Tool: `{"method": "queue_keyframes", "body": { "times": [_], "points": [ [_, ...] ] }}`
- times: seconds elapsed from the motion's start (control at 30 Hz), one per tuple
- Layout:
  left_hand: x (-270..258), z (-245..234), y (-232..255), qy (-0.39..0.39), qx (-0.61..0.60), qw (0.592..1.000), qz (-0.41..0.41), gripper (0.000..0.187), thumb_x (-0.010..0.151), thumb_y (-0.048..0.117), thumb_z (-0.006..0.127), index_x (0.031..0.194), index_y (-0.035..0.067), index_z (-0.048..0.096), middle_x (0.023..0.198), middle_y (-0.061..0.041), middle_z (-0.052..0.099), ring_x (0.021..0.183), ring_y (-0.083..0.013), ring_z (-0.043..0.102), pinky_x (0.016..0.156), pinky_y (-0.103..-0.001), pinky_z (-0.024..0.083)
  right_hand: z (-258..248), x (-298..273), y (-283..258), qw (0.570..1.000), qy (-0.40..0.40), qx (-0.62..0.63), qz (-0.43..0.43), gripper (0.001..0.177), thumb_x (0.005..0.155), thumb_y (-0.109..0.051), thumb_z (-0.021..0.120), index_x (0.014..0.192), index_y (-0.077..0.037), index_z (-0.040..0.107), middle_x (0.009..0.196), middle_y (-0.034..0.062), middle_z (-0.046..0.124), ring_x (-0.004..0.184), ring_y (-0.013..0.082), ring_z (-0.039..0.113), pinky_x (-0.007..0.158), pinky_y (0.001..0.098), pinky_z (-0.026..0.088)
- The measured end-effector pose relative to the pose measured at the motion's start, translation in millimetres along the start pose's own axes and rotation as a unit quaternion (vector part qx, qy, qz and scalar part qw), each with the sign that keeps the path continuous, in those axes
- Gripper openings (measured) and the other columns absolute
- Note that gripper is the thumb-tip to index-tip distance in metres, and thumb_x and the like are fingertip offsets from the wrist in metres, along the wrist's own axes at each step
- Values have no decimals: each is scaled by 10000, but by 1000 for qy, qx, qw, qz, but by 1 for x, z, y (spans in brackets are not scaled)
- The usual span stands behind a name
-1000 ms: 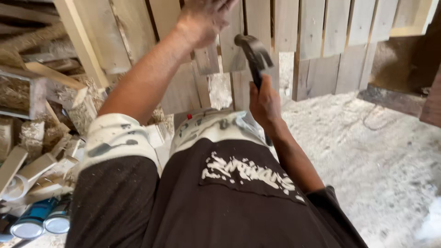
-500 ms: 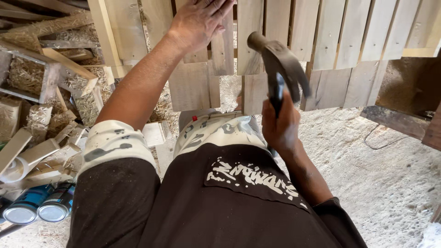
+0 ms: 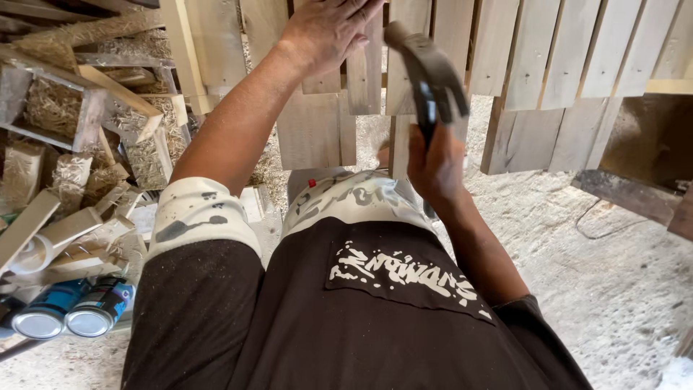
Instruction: The person hammers nails into a wooden pallet structure using a hammer. They repeatedly pick nails from a small container and drive them into the wood slats.
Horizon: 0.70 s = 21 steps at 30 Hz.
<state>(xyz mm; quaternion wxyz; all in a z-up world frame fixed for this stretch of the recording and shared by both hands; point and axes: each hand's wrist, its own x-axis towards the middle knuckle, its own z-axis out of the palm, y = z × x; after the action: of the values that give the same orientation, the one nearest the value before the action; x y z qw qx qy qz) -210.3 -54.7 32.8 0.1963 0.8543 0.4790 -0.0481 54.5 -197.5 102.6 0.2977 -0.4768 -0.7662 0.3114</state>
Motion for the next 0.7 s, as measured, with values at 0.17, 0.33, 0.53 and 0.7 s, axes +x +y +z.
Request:
{"method": "queue_keyframes", "body": {
  "times": [0.17,0.33,0.53,0.7],
  "points": [
    [-12,-11,-14,30,7,999,-25,671,1153,511,300,1694,183,77,1733,-86,168,1583,-268,187,1300,-478,173,-43,3,-54,998,36,27,-42,81,1124,-30,462,1174,11,414,800,87,570,568,140,561,485,293,452],
    [-48,-32,-36,-87,25,990,-109,712,1161,591,383,1683,156,169,1716,-124,281,1556,-305,310,1280,-514,295,-49,-8,-58,989,-24,141,-24,129,1133,-37,465,1207,17,374,902,119,599,648,138,585,545,281,496],
    [-53,-23,-47,31,6,998,-49,961,983,575,600,1668,120,103,1659,-147,244,1463,-334,309,1164,-511,277,-26,-12,-32,996,-90,16,15,371,1058,-48,527,1368,81,368,795,156,621,606,236,619,507,363,481],
    [-48,-40,-52,-71,22,995,-66,1175,832,510,795,1667,129,61,1690,-104,226,1523,-291,281,1257,-435,223,-17,-8,-28,991,-118,-19,60,338,1060,-80,585,1330,26,412,788,206,624,622,358,636,530,466,472]
  ]
}}
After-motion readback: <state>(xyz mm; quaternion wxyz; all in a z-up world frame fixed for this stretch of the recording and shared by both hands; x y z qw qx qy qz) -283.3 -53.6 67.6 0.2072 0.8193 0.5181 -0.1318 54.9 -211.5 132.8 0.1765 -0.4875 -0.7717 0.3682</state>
